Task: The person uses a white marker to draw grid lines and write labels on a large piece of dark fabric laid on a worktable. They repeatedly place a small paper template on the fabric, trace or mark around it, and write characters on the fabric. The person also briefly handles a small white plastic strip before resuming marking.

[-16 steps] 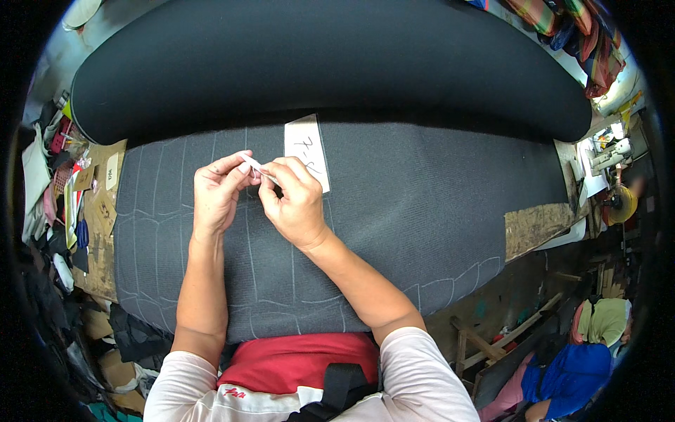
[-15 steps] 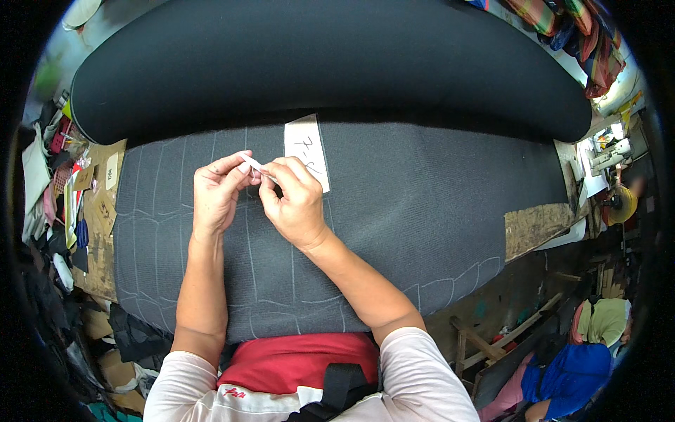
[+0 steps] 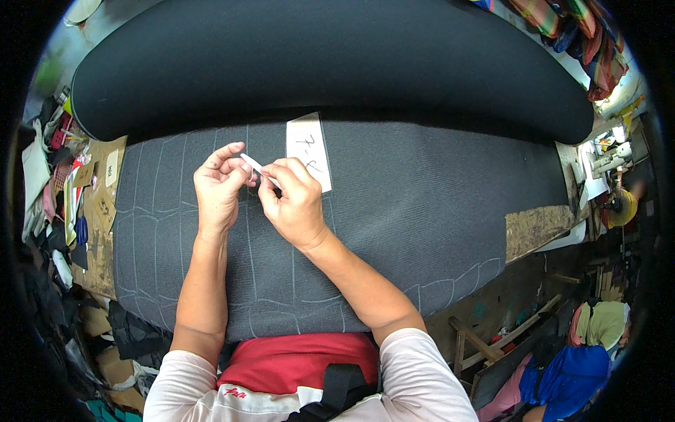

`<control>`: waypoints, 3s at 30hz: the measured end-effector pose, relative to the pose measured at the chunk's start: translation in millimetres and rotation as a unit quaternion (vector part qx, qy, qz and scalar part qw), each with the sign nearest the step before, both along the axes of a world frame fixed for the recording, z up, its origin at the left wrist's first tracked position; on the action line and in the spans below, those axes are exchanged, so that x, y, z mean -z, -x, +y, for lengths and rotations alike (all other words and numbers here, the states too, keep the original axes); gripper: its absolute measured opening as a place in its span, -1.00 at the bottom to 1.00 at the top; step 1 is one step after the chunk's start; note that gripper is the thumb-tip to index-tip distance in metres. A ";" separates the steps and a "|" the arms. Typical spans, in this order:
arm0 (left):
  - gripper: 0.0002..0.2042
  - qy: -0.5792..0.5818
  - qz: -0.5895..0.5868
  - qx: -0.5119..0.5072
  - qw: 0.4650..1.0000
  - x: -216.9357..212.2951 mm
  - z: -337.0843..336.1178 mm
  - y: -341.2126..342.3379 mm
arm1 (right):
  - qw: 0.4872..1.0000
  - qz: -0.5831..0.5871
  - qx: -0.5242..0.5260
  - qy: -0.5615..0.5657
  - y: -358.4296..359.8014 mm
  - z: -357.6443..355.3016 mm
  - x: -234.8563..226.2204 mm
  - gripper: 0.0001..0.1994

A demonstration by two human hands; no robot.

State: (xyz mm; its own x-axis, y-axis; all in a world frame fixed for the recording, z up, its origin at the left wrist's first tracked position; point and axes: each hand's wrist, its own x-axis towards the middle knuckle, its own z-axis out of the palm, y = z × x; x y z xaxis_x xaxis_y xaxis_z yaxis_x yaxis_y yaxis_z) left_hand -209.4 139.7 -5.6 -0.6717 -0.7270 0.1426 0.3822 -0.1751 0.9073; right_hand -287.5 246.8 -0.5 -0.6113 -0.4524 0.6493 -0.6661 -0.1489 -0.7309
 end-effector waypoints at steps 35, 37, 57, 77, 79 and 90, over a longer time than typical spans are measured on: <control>-0.88 0.015 -0.107 0.025 0.994 -5.0 -6.6 -6.2 | 0.988 -0.137 -0.069 -0.014 0.1 -0.9 4.1 -0.90; -0.87 0.022 -0.121 0.029 0.992 -5.4 -8.6 -6.8 | 0.928 -0.334 -0.165 -0.019 4.6 -0.8 3.9 -0.85; -0.85 0.183 -0.263 0.035 0.946 -10.8 -14.9 -10.8 | 0.889 -0.414 -0.197 -0.023 28.0 0.2 11.1 -0.91; -0.83 0.270 -0.263 0.004 0.926 -23.6 -8.5 -17.2 | 0.968 -0.248 -0.034 -0.009 52.4 13.9 5.6 -0.97; -0.84 0.264 -0.255 -0.001 0.930 -24.2 -9.9 -19.1 | 0.977 -0.215 -0.009 -0.008 58.5 17.4 3.7 -0.95; -0.86 0.251 -0.230 -0.035 0.940 -27.1 -14.9 -24.0 | 0.998 0.038 0.028 -0.038 72.8 30.4 -15.4 -0.84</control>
State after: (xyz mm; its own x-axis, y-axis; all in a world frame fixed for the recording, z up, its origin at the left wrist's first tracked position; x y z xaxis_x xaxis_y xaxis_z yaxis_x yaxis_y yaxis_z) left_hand -185.5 124.8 21.5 -0.6996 -0.6900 0.1857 -0.0755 0.3299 0.9410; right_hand -360.3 277.2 15.0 -0.5868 -0.4686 0.6604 -0.7259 -0.0569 -0.6854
